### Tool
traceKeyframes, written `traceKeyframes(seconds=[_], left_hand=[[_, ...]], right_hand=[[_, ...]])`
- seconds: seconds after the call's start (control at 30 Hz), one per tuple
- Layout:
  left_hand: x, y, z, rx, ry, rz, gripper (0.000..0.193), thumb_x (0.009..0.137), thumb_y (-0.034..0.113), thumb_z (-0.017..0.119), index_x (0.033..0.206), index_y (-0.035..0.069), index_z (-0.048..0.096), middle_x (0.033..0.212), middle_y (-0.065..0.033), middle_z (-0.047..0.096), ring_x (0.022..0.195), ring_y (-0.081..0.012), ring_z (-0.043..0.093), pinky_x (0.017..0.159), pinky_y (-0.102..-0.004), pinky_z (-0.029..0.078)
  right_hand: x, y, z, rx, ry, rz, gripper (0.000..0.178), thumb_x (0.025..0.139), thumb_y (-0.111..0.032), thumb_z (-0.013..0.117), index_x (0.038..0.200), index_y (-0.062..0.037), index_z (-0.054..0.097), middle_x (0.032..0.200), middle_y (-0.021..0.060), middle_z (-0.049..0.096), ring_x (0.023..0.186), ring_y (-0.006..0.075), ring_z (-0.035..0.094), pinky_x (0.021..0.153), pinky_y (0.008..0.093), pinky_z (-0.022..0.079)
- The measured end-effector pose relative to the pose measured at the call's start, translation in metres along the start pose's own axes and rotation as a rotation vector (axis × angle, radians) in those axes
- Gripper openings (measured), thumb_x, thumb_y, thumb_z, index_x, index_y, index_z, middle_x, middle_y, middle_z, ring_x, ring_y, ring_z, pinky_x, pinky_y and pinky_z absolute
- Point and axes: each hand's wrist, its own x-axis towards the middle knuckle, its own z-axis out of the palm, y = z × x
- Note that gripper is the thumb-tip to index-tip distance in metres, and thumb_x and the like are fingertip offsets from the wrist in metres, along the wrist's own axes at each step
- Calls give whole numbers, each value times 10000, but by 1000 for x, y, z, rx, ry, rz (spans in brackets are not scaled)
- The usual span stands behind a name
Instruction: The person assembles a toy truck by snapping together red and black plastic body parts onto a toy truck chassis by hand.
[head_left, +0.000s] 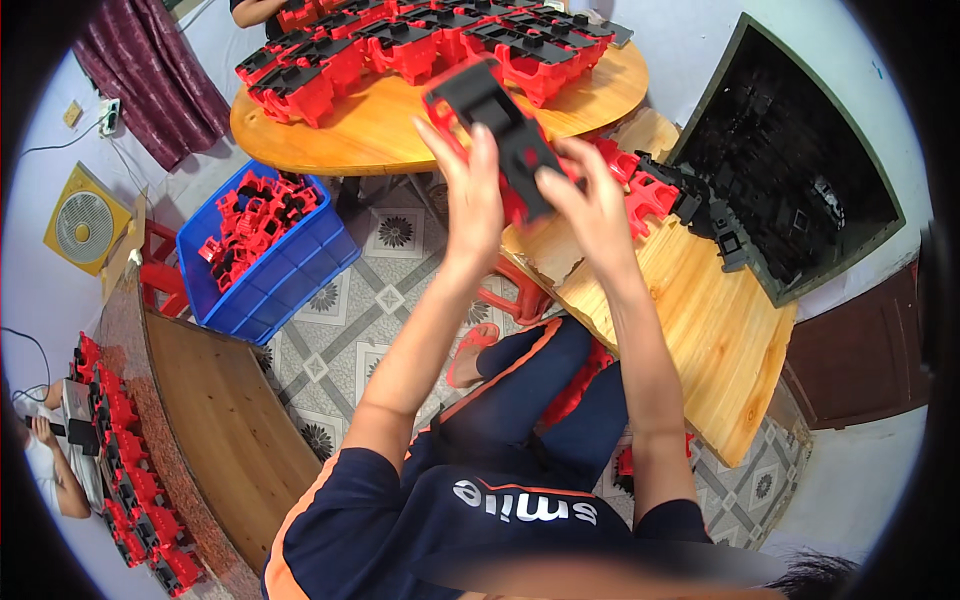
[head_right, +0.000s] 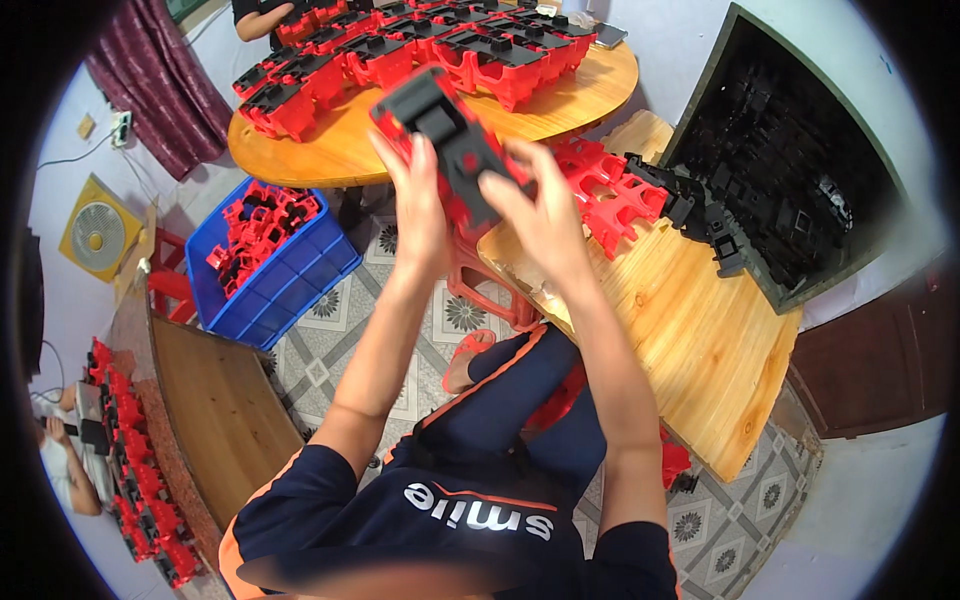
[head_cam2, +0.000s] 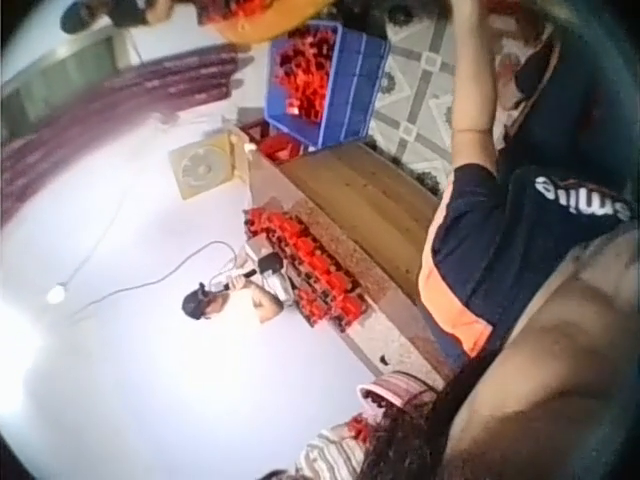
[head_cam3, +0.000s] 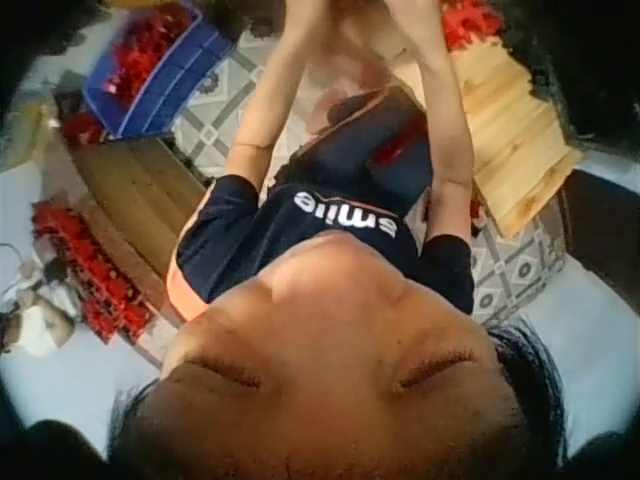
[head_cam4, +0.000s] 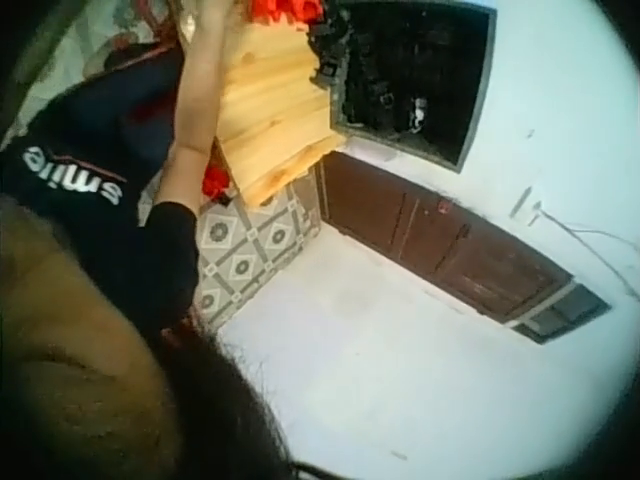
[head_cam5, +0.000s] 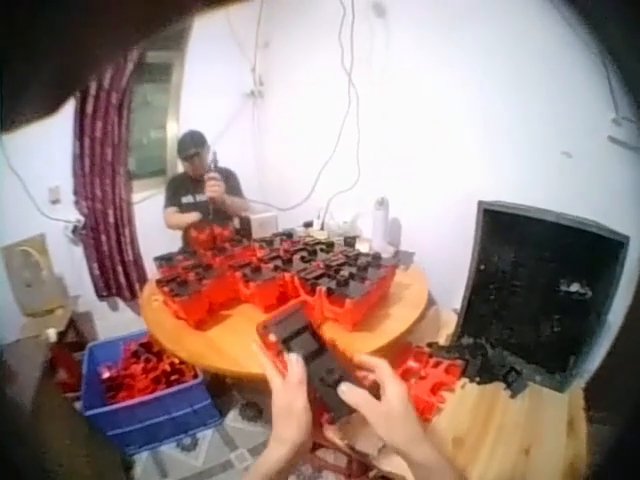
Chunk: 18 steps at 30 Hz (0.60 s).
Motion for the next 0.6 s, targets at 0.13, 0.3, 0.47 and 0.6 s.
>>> traceKeyframes(seconds=[0.13,0.3,0.47,0.6], left_hand=[[64,-13,-13,783,108,500,752,955,542,518,1555,205,216,1573,-218,151,1425,-413,187,1138,-554,146],[105,-38,-13,1173,-159,861,610,870,541,630,1389,243,513,1419,-58,455,1364,-348,319,1091,-531,228],[131,-33,-9,1303,-70,1055,596,820,568,664,1299,226,570,1243,-25,573,1279,-259,438,1027,-549,280],[104,-30,4,1477,-67,1008,628,832,549,663,1344,205,543,1290,-47,545,1309,-272,403,1041,-524,281]], right_hand=[[95,20,18,-76,95,85,473,817,-359,758,1054,35,650,901,90,654,864,124,603,726,270,481],[88,36,-9,141,219,110,583,869,-484,710,1142,25,634,997,98,670,901,153,634,707,289,523],[23,64,-128,5,655,44,404,954,-341,641,1107,33,655,945,85,687,836,131,636,712,266,521],[-24,97,-182,-475,597,170,349,942,-310,649,1086,7,677,988,64,696,895,115,615,814,257,476]])
